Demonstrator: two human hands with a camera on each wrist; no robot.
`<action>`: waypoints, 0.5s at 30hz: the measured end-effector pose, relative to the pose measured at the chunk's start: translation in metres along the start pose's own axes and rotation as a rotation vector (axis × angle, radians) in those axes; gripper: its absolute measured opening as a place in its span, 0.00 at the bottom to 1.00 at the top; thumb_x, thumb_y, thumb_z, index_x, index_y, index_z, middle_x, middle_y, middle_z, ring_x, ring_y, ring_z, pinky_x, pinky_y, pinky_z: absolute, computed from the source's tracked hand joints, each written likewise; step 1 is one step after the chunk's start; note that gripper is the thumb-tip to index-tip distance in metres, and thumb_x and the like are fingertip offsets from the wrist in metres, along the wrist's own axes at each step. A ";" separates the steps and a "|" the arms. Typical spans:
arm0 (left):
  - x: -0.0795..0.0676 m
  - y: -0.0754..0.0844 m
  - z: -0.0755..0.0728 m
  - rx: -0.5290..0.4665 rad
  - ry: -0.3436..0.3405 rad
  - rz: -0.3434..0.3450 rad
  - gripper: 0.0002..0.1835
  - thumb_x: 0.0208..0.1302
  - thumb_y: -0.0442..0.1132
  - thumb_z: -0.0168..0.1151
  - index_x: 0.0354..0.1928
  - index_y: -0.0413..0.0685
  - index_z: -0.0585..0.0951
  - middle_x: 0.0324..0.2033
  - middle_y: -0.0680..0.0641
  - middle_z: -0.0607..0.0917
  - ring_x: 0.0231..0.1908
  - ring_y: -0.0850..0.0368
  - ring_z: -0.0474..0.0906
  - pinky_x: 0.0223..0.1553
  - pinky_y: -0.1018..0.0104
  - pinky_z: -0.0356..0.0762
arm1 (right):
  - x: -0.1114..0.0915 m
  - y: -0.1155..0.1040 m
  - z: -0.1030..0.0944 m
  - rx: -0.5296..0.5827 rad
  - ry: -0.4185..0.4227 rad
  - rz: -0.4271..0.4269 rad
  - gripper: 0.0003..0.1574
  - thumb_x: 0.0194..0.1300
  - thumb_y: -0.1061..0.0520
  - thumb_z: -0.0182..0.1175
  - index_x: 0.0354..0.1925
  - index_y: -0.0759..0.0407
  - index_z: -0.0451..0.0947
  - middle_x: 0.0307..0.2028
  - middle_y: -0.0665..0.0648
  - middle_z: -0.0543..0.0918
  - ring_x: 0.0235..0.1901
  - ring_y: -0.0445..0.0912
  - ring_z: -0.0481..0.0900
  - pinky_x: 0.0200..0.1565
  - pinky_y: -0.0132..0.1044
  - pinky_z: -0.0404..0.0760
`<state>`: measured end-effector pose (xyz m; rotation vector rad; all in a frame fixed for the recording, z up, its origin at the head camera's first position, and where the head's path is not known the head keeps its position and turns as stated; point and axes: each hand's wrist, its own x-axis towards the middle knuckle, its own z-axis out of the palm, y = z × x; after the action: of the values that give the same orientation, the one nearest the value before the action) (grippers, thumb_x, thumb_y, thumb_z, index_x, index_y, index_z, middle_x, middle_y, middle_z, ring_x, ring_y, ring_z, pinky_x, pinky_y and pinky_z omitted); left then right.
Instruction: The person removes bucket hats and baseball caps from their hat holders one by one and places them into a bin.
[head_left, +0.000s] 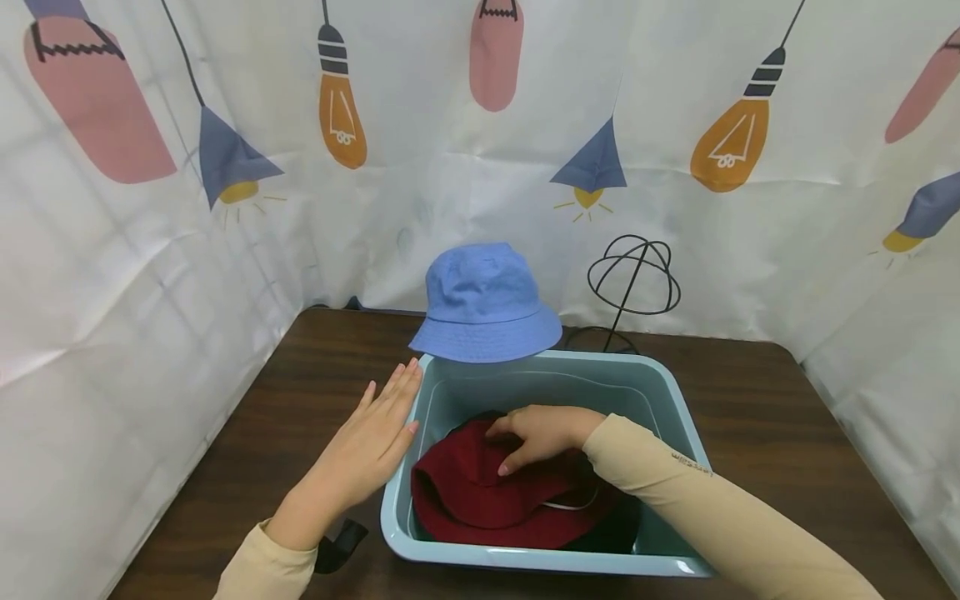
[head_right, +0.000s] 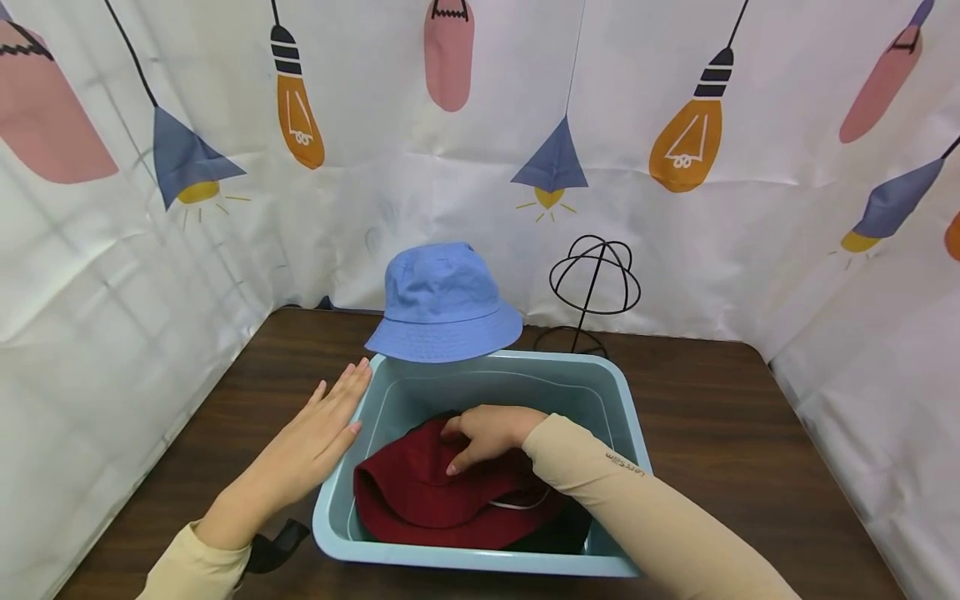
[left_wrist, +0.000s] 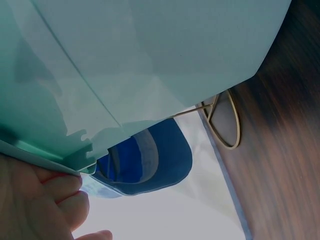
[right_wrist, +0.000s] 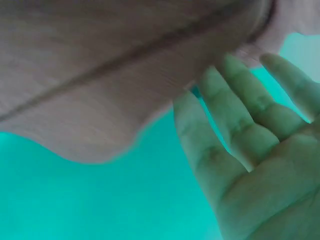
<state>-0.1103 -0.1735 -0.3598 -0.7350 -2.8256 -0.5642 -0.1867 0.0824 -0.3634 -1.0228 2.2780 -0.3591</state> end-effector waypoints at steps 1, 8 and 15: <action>0.000 0.000 0.000 -0.003 -0.001 -0.002 0.33 0.71 0.41 0.47 0.72 0.36 0.51 0.72 0.41 0.52 0.71 0.46 0.45 0.65 0.38 0.44 | -0.002 -0.001 -0.002 0.010 0.005 -0.013 0.33 0.60 0.47 0.64 0.61 0.55 0.72 0.54 0.51 0.77 0.53 0.42 0.73 0.56 0.37 0.71; -0.002 0.000 -0.002 0.000 -0.010 -0.015 0.33 0.71 0.41 0.47 0.72 0.36 0.51 0.72 0.41 0.52 0.71 0.45 0.45 0.65 0.38 0.43 | -0.012 -0.008 -0.014 0.059 0.048 -0.102 0.30 0.61 0.49 0.64 0.59 0.59 0.73 0.51 0.52 0.79 0.49 0.43 0.76 0.52 0.37 0.74; -0.001 0.001 -0.002 0.002 -0.012 -0.013 0.33 0.71 0.42 0.47 0.72 0.36 0.51 0.72 0.41 0.52 0.71 0.46 0.45 0.65 0.38 0.44 | -0.021 -0.006 -0.020 0.129 0.089 -0.170 0.28 0.61 0.50 0.64 0.56 0.62 0.74 0.47 0.55 0.81 0.45 0.44 0.78 0.48 0.36 0.77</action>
<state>-0.1088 -0.1735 -0.3580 -0.7227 -2.8439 -0.5606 -0.1846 0.0943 -0.3365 -1.1571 2.2185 -0.6261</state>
